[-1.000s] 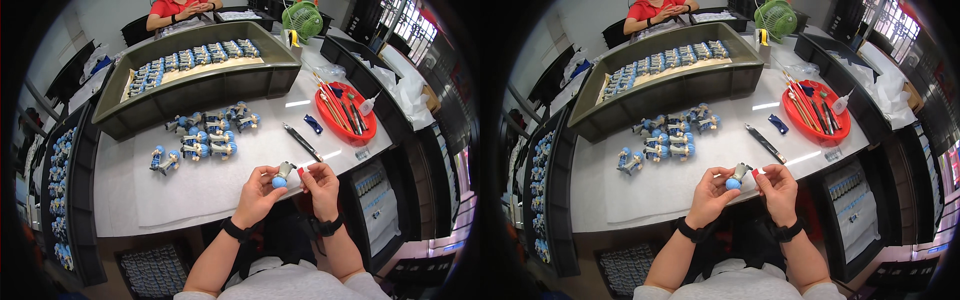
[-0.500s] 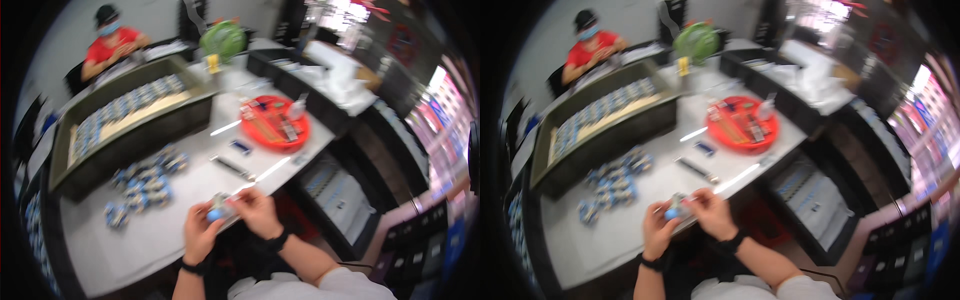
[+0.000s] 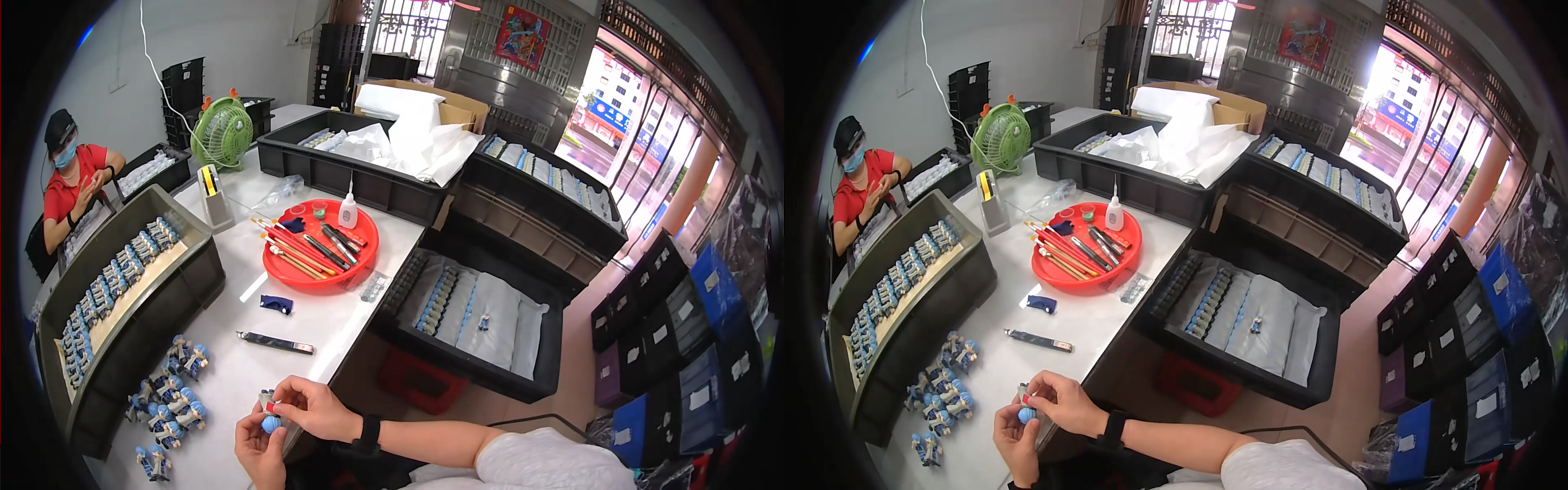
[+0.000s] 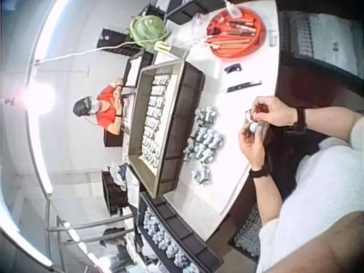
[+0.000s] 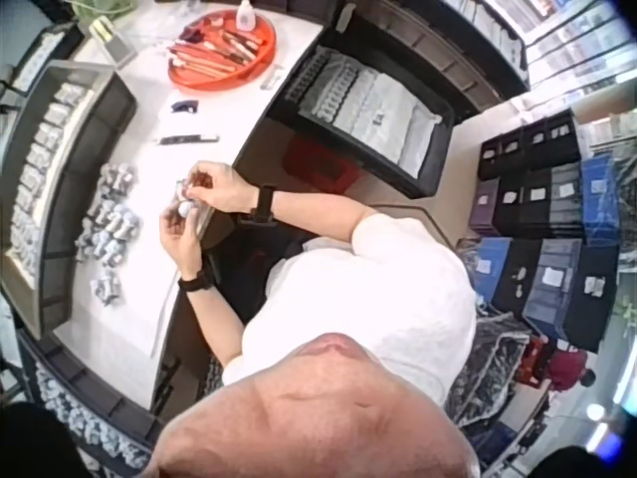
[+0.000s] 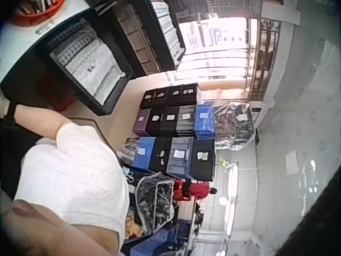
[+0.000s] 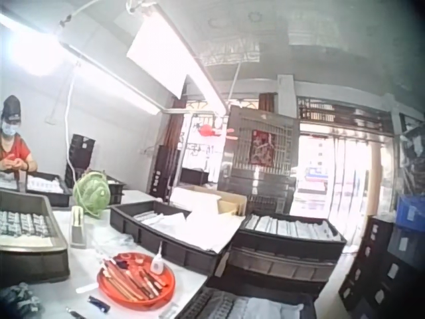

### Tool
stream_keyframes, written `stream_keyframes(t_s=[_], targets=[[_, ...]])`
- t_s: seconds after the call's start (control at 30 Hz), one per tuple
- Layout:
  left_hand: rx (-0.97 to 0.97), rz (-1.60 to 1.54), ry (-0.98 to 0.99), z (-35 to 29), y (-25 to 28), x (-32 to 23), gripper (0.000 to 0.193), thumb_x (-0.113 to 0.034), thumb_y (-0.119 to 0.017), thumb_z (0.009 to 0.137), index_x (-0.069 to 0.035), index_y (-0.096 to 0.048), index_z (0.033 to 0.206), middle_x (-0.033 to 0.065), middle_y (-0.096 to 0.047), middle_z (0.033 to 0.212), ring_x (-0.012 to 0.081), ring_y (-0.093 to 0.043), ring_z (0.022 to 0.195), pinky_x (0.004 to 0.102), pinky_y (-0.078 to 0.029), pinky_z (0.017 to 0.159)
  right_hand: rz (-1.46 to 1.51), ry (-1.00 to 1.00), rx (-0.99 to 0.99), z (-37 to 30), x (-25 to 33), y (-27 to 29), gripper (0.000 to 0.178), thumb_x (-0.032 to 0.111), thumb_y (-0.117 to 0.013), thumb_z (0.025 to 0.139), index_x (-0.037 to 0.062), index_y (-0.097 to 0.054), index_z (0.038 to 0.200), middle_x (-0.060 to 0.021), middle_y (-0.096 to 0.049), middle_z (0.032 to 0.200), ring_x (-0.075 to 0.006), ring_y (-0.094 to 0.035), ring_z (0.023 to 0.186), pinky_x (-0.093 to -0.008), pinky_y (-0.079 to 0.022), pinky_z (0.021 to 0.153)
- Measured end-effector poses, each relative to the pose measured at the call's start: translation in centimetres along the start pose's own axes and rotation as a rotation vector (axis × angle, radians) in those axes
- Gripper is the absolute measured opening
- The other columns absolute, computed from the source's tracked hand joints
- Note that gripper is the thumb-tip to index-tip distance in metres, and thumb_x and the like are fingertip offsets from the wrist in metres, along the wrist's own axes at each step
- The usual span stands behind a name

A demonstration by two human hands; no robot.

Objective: The person assembles small blue and white figurines by hand, attaching parts and placing them into a tray. The person repeatedly picks up figurines, joins components, and arranges them in rows within a black tray.

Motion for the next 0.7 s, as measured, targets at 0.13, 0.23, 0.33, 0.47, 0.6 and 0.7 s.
stream_keyframes(t_s=[0.13,0.23,0.33,0.47,0.6,0.7], targets=[[0.01,0.002,-0.012,0.1,0.4,0.2,0.032,0.009,-0.058,0.075,0.002,-0.045,0.103,0.0188,-0.049,0.118,0.0158,-0.053,0.1,0.0254,-0.041,0.087,-0.148,0.081,-0.026,-0.2,2.4,0.0,0.01,0.003,-0.059,0.08,0.0004,-0.053,0.088,-0.0045,-0.056,0.075,-0.0102,-0.055,0.069,-0.0232,-0.045,0.062],[0.01,-0.001,-0.026,0.1,0.2,0.0,0.031,0.008,-0.059,0.075,0.002,-0.046,0.103,0.0188,-0.05,0.118,0.016,-0.053,0.1,0.0257,-0.041,0.087,-0.164,0.108,-0.031,-0.2,2.7,0.0,0.01,0.003,-0.059,0.079,0.0,-0.054,0.087,-0.0057,-0.056,0.077,-0.0115,-0.056,0.07,-0.0238,-0.046,0.062],[0.003,0.004,-0.032,0.1,0.2,-0.1,0.031,0.008,-0.059,0.075,0.002,-0.046,0.102,0.0188,-0.05,0.117,0.0158,-0.053,0.099,0.0256,-0.041,0.088,-0.165,0.114,-0.014,-0.3,2.7,-0.3,0.01,0.003,-0.06,0.079,-0.0001,-0.054,0.087,-0.0059,-0.056,0.078,-0.0118,-0.056,0.07,-0.0239,-0.046,0.062],[0.007,0.009,-0.017,0.1,0.1,0.0,0.031,0.008,-0.06,0.075,0.003,-0.047,0.102,0.0191,-0.05,0.118,0.0154,-0.053,0.099,0.0252,-0.041,0.087,-0.212,0.108,-0.023,-0.3,2.7,-0.1,0.01,0.003,-0.06,0.079,-0.0002,-0.054,0.086,-0.0061,-0.056,0.078,-0.0122,-0.056,0.07,-0.0243,-0.046,0.063],[-0.007,0.024,-0.017,0.1,0.1,-0.2,0.031,0.007,-0.06,0.075,0.003,-0.047,0.102,0.019,-0.05,0.118,0.0145,-0.053,0.098,0.0246,-0.041,0.086,-0.186,0.118,-0.026,-0.3,3.1,-0.2,0.009,0.003,-0.06,0.079,-0.0004,-0.054,0.085,-0.0062,-0.056,0.078,-0.0125,-0.056,0.07,-0.0247,-0.046,0.064],[0.007,-0.001,-0.029,0.1,0.2,0.0,0.032,0.008,-0.059,0.075,0.003,-0.047,0.103,0.0189,-0.05,0.118,0.0137,-0.053,0.098,0.0241,-0.041,0.085,-0.212,0.13,0.0,-0.4,3.5,-0.5,0.008,0.002,-0.059,0.079,-0.0005,-0.054,0.085,-0.0063,-0.056,0.078,-0.0121,-0.056,0.07,-0.0246,-0.046,0.064]])
Point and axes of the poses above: each hand's wrist, its own z-axis towards the middle knuckle, its own y-axis out of the back of the hand, x = y × z, the point moved 9 cm from there along z, towards the middle knuckle
